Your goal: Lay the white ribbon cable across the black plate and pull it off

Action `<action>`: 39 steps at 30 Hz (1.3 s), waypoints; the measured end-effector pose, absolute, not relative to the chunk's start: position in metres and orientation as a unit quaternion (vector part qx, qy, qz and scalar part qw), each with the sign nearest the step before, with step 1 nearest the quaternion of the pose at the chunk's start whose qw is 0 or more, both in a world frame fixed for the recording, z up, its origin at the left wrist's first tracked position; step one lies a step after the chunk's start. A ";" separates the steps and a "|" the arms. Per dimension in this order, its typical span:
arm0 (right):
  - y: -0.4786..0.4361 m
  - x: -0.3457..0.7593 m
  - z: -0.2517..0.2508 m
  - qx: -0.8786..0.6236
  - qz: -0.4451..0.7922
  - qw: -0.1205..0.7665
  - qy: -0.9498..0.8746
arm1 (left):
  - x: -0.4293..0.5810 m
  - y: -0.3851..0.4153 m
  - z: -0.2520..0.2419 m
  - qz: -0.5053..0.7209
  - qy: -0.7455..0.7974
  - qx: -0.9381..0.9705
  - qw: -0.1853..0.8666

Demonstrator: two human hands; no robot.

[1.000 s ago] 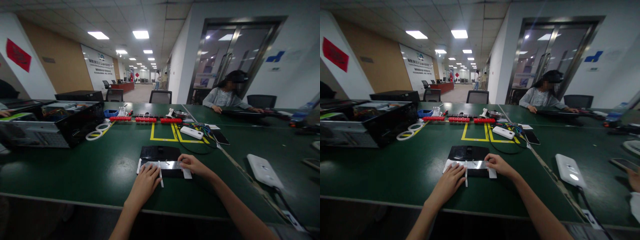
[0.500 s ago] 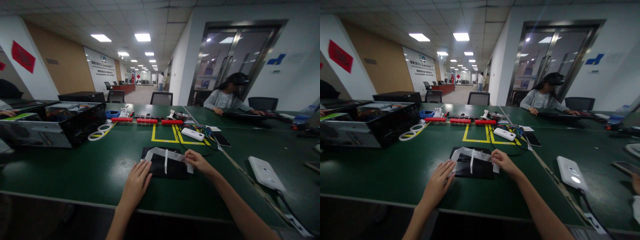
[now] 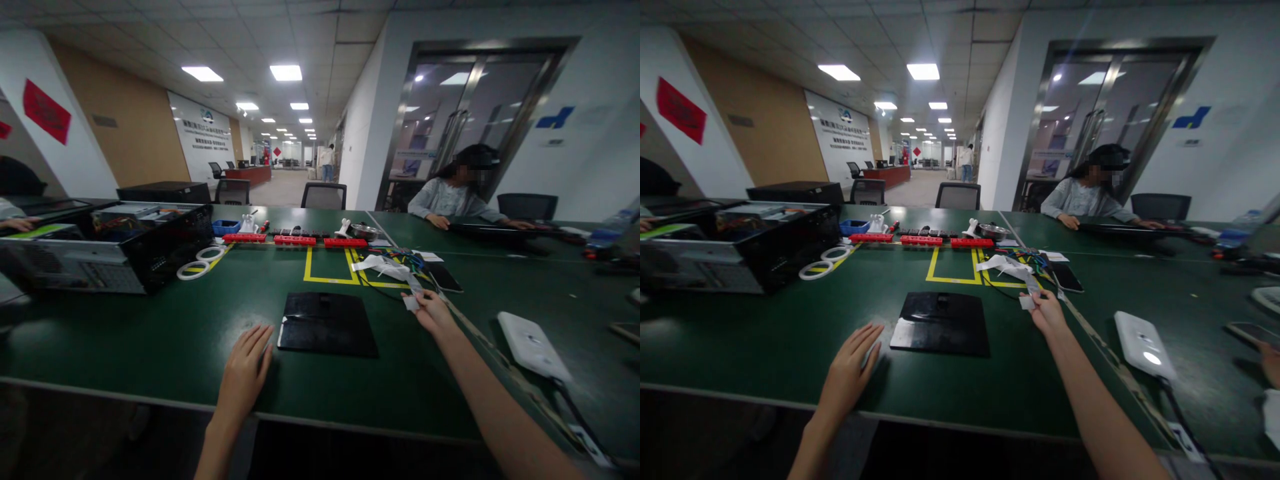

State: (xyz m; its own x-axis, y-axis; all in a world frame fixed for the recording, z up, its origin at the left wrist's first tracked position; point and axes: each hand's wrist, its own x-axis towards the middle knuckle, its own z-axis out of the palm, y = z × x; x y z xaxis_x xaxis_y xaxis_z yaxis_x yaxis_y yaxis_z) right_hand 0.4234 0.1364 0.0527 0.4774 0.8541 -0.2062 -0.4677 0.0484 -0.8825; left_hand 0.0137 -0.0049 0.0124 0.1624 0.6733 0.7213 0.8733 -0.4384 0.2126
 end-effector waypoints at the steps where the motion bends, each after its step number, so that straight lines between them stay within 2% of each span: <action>1: 0.140 0.428 0.053 -0.507 0.466 0.702 -0.183 | 0.012 -0.005 0.012 -0.392 -0.518 -0.750 0.125; 9: 0.166 0.458 0.055 -0.540 0.387 0.737 -0.122 | 0.006 -0.005 0.009 -0.389 -0.532 -0.742 0.120; 20: 0.182 0.467 0.054 -0.526 0.337 0.767 -0.147 | 0.008 -0.004 0.011 -0.392 -0.529 -0.744 0.118; 30: 0.159 0.477 0.096 -0.548 0.417 0.712 -0.138 | 0.007 -0.005 0.009 -0.383 -0.529 -0.749 0.112; 35: 0.138 0.472 0.117 -0.512 0.382 0.746 -0.191 | 0.007 -0.006 0.009 -0.384 -0.526 -0.751 0.114; 39: 0.127 0.459 0.125 -0.439 0.306 0.799 -0.273 | 0.008 -0.007 0.011 -0.385 -0.526 -0.750 0.113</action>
